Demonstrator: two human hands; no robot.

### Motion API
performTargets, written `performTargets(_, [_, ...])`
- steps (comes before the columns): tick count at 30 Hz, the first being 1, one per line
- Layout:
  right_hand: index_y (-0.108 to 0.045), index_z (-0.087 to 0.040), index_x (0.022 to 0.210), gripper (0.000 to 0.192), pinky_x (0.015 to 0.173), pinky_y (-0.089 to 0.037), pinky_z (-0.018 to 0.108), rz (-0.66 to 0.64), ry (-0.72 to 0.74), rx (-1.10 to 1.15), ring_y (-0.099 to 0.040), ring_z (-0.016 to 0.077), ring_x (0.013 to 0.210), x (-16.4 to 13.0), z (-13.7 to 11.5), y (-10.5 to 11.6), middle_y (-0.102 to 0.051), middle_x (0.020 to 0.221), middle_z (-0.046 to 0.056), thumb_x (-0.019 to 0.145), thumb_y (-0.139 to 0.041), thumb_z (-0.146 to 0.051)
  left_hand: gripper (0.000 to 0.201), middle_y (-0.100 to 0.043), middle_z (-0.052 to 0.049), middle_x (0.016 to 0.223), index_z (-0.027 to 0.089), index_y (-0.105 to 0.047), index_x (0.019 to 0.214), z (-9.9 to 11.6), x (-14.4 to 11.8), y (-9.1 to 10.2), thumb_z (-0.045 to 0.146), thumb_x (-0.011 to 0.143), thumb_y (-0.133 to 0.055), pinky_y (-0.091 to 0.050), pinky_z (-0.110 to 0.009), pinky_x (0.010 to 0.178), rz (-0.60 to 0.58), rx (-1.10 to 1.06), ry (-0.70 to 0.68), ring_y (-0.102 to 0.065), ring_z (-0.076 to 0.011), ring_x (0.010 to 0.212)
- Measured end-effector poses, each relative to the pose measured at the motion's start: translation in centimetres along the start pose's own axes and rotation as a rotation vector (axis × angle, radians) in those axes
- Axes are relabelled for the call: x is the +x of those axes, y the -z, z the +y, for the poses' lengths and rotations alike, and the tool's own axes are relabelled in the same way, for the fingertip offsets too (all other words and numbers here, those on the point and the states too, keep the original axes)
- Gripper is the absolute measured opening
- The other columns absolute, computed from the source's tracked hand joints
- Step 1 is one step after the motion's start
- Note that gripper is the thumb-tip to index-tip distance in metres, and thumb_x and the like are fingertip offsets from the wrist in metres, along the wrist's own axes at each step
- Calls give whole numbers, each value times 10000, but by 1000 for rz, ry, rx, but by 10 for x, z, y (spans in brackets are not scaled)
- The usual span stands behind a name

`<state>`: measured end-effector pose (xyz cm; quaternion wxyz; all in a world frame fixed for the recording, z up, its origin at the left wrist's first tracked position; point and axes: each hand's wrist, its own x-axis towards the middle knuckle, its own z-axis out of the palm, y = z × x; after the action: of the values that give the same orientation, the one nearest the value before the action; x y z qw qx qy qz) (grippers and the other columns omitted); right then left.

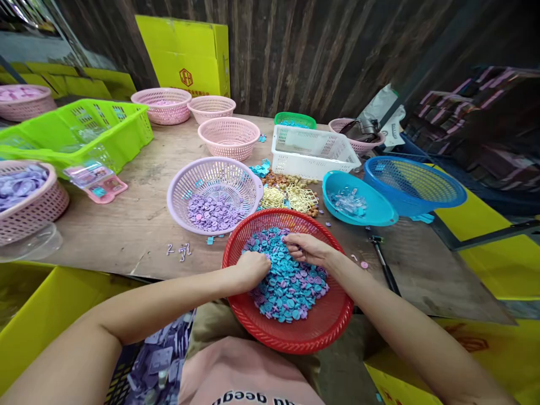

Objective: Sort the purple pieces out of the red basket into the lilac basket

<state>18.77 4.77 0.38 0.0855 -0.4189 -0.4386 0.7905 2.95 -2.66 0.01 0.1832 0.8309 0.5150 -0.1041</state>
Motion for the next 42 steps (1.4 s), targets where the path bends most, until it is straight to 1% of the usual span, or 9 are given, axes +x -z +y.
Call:
performTargets(4, [-319, -177, 611, 237, 339, -125, 136, 71, -34, 64, -238, 8, 344, -5, -1, 5, -317, 441, -96, 710, -517, -263, 123, -621, -105, 676, 125, -633, 725, -15, 0, 8, 173, 662, -538, -434, -273, 569, 20, -56, 10, -591, -211, 680])
performTargets(8, [-325, -175, 609, 231, 340, -160, 138, 111, -3, -10, -283, 14, 353, 0, -19, -4, -350, 446, -83, 725, -513, -240, 169, -536, -5, 528, 132, -610, 626, -39, -4, 27, 297, 619, -572, -346, -199, 470, -24, -458, -74, -494, -102, 510])
performTargets(14, [-353, -164, 572, 219, 340, -217, 152, 84, 106, -154, -321, 29, 366, 37, -74, -45, -374, 432, -60, 764, -457, -158, 266, -255, 85, 447, 145, -458, 605, -68, -20, 55, 397, 662, -524, -162, -176, 364, -130, -1244, -66, -205, -22, 370])
performTargets(18, [-375, -161, 581, 211, 365, -289, 162, 122, 80, -198, -357, 46, 399, 77, -105, -80, -393, 444, -43, 781, -408, -106, 300, -189, 95, 462, 170, -320, 555, -91, -29, 63, 359, 662, -526, -110, -162, 355, -30, -1430, -23, -155, -8, 365])
performTargets(24, [-482, -150, 724, 47, 523, -395, 215, 226, 278, -479, -453, 80, 576, 99, -129, -105, -493, 630, 0, 712, -518, -124, 109, -370, 58, 467, 152, -437, 614, -163, -26, 74, 251, 659, -444, -296, -164, 378, 507, -1066, 321, -380, -48, 396])
performTargets(28, [-543, -149, 881, 192, 668, -409, 252, 297, 456, -826, -511, 134, 777, 67, -116, -81, -573, 904, 62, 691, -533, -175, 203, -604, -32, 763, 122, -559, 767, -204, -27, 71, 162, 614, -431, -443, -221, 656, 626, -709, 461, -558, -127, 712])
performTargets(31, [-582, -142, 783, 130, 697, -403, 265, 295, 430, -1071, -535, 150, 771, 42, -87, -51, -615, 834, 53, 701, -483, -162, 387, -581, -74, 1041, 104, -536, 992, -218, -30, 68, 138, 623, -422, -420, -229, 794, 668, -585, 464, -532, -147, 935])
performTargets(36, [-605, -158, 751, 153, 626, -405, 252, 263, 355, -1154, -565, 162, 712, 25, -43, -21, -638, 776, 45, 700, -473, -216, 349, -638, -71, 903, 135, -599, 953, -216, -25, 59, 114, 651, -424, -424, -227, 768, 495, -225, 529, -574, -152, 838])
performTargets(42, [-603, -155, 765, 181, 645, -394, 249, 292, 434, -1117, -557, 158, 728, 22, -39, -35, -634, 781, 51, 713, -454, -243, 235, -639, -156, 833, 116, -648, 778, -197, -9, 39, 104, 589, -510, -437, -276, 669, 98, 93, 529, -592, -240, 804])
